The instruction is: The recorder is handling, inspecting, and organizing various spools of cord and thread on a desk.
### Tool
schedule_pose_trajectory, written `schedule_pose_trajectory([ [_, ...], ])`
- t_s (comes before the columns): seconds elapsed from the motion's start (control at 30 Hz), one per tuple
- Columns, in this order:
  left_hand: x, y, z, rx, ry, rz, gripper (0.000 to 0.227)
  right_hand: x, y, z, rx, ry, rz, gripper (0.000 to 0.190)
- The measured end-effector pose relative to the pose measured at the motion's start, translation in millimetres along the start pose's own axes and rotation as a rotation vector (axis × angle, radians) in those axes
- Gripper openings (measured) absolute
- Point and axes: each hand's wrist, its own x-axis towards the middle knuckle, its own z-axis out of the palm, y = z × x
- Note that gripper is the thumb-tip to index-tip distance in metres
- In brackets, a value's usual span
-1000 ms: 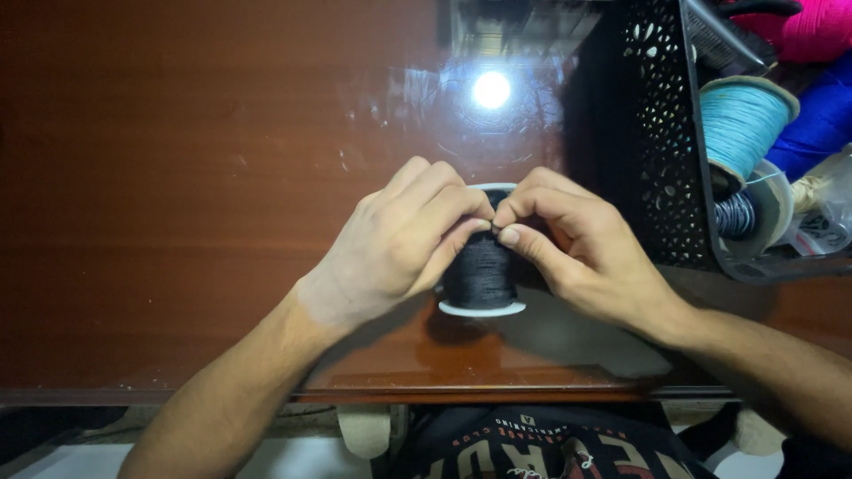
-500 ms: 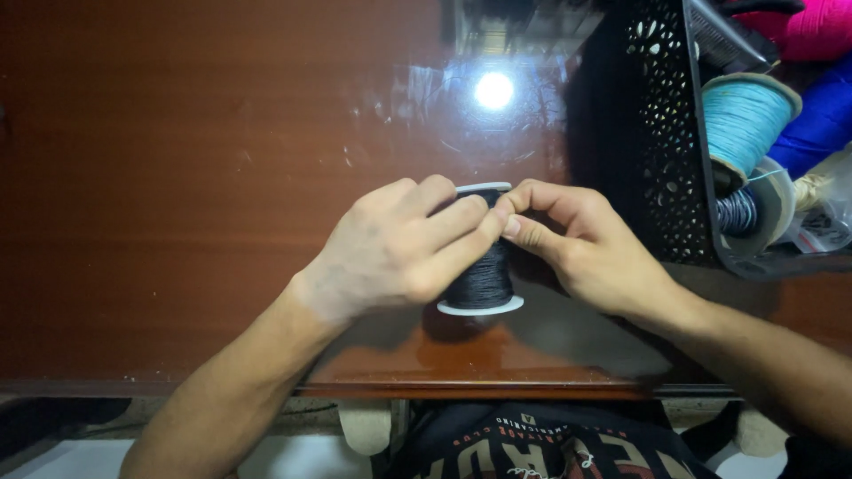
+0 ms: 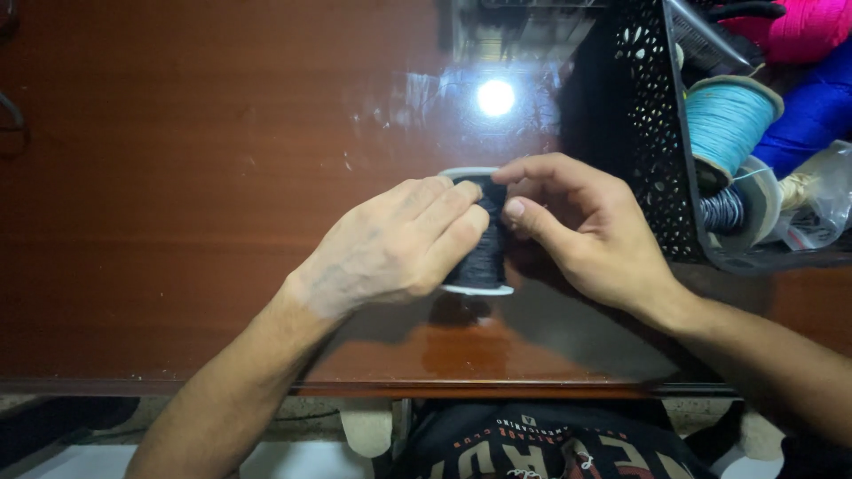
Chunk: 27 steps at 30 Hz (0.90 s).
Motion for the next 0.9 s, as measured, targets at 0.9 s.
schedule_pose_trajectory([
  [0.9,-2.4,9.1,8.6,-0.8,0.104,-0.539,0.009,-3.9,-3.5,7.0,-0.529,0.143,-0.446,0.029],
])
